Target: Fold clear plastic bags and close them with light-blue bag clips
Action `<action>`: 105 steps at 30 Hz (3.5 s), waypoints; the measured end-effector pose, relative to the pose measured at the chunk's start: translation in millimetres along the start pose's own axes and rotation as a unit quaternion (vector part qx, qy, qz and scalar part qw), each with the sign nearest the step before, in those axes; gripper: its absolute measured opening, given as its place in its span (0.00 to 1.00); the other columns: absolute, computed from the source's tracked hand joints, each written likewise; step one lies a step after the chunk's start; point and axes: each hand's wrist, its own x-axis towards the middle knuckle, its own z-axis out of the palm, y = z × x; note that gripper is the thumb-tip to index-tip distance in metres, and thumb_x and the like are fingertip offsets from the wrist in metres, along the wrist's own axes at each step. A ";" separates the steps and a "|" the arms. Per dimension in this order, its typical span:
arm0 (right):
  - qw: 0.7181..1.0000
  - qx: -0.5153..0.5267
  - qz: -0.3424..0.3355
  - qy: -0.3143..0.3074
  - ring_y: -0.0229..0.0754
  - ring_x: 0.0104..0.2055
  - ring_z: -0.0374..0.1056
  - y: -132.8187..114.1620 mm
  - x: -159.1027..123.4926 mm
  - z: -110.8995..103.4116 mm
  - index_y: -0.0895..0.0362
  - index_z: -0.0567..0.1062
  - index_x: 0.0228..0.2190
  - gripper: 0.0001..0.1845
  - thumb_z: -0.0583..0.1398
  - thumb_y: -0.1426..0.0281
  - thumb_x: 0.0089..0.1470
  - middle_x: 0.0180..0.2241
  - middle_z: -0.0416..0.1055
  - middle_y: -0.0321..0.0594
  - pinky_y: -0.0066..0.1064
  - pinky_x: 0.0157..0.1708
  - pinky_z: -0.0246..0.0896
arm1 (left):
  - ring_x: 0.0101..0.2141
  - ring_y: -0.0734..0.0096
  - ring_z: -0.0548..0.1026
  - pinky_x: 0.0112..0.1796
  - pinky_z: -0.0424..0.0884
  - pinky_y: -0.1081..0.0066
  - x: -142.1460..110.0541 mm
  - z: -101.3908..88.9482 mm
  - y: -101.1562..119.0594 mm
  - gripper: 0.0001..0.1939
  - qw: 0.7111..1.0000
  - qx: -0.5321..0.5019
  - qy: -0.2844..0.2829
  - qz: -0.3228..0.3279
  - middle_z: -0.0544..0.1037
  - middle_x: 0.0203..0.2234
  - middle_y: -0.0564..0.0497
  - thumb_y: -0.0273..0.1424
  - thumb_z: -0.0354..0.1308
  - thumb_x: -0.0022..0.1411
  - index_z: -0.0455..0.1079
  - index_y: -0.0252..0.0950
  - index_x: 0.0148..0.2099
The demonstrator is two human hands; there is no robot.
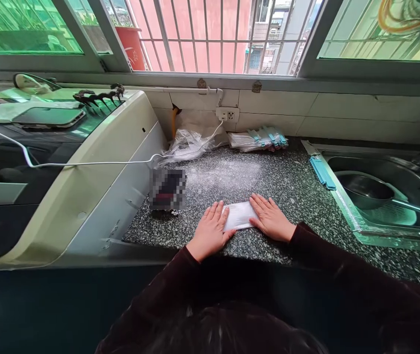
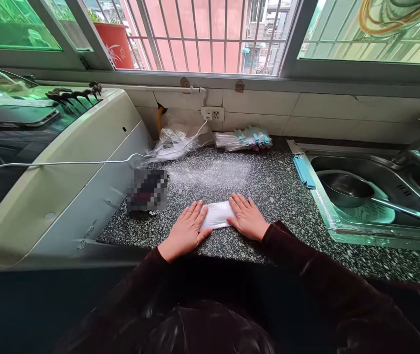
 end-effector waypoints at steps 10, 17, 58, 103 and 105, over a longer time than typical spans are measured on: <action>0.989 0.006 -0.044 0.144 0.52 0.54 0.59 3.9 -10.0 -10.5 0.61 0.68 0.50 0.25 0.48 0.60 0.58 0.52 0.67 0.52 0.48 0.55 0.48 | 0.47 0.55 0.71 0.48 0.67 0.59 -4.6 -5.2 -10.9 0.21 0.991 -0.010 0.100 0.084 0.73 0.46 0.34 0.39 0.47 0.63 0.68 0.26 0.47; 0.950 -0.006 -0.195 0.243 0.47 0.42 0.62 -18.9 -8.2 -27.4 0.60 0.73 0.37 0.15 0.57 0.62 0.53 0.39 0.72 0.46 0.40 0.47 0.53 | 0.31 0.67 0.75 0.31 0.71 0.69 -0.5 -18.6 -11.4 0.11 0.981 -0.003 0.116 0.157 0.76 0.29 0.45 0.25 0.46 0.63 0.69 0.31 0.35; 0.786 0.597 0.109 0.119 0.33 0.22 0.56 29.6 39.1 -66.7 0.59 0.68 0.22 0.19 0.62 0.55 0.38 0.20 0.63 0.32 0.26 0.23 0.52 | 0.22 0.77 0.63 0.24 0.57 0.76 104.5 -41.1 1.8 0.26 0.688 -0.707 -0.025 -0.161 0.71 0.21 0.52 0.51 0.61 0.43 0.72 0.29 0.29; 0.967 0.050 0.219 0.124 0.47 0.41 0.67 111.8 36.6 -27.1 0.57 0.74 0.39 0.15 0.60 0.64 0.49 0.40 0.72 0.46 0.34 0.41 0.60 | 0.18 0.80 0.62 0.21 0.56 0.77 97.0 -28.3 -33.9 0.21 0.657 -0.714 -0.076 -0.230 0.68 0.17 0.56 0.43 0.65 0.38 0.67 0.30 0.27; 0.968 0.039 0.201 0.146 0.47 0.42 0.66 109.7 36.6 -28.6 0.58 0.75 0.38 0.14 0.60 0.64 0.49 0.39 0.71 0.46 0.34 0.41 0.59 | 0.18 0.80 0.62 0.21 0.55 0.77 96.5 -27.9 -37.6 0.22 0.657 -0.711 -0.072 -0.240 0.68 0.17 0.56 0.44 0.65 0.38 0.66 0.31 0.27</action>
